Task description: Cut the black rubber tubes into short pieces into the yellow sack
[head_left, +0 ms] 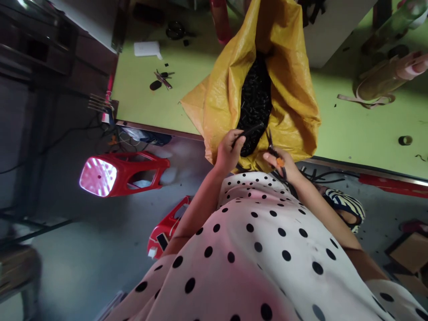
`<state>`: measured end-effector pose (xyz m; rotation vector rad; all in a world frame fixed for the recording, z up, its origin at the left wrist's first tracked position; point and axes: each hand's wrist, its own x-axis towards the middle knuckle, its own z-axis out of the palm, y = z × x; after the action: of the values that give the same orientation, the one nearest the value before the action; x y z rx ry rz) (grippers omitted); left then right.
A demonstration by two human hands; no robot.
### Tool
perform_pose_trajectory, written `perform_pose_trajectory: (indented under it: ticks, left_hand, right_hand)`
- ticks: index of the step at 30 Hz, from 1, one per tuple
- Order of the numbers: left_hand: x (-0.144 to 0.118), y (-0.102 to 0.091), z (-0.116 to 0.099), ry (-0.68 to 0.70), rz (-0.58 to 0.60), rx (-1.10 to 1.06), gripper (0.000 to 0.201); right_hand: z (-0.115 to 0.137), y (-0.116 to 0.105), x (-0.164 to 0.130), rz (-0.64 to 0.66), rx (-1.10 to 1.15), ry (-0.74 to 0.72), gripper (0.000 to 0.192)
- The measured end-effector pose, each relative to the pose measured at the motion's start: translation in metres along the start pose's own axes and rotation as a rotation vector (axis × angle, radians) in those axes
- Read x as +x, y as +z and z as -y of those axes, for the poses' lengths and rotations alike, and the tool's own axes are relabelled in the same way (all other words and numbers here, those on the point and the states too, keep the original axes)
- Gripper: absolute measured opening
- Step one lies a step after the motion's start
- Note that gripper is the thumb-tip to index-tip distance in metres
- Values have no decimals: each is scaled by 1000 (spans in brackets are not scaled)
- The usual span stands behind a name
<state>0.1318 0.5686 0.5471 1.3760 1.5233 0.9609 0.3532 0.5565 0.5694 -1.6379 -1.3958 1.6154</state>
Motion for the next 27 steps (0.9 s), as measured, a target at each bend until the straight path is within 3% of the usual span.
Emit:
perform_pose_trajectory:
  ticks: [5,15,20,27]
  left_hand:
    - [-2,-6,-6,19,-30,8,22]
    - [-8,-4,-12,74,59,133,17]
    - [-3,-12,-6,79,149,176,20]
    - [-3,-11,9,3,70,114,20]
  right_hand:
    - [-7,19,-12,114,-41,64,61]
    - [4,25,-2,65,-160,59,59]
    - [1,27,-2,70,-238,30,71]
    - [-9,34,4,-10,-243,-77,81]
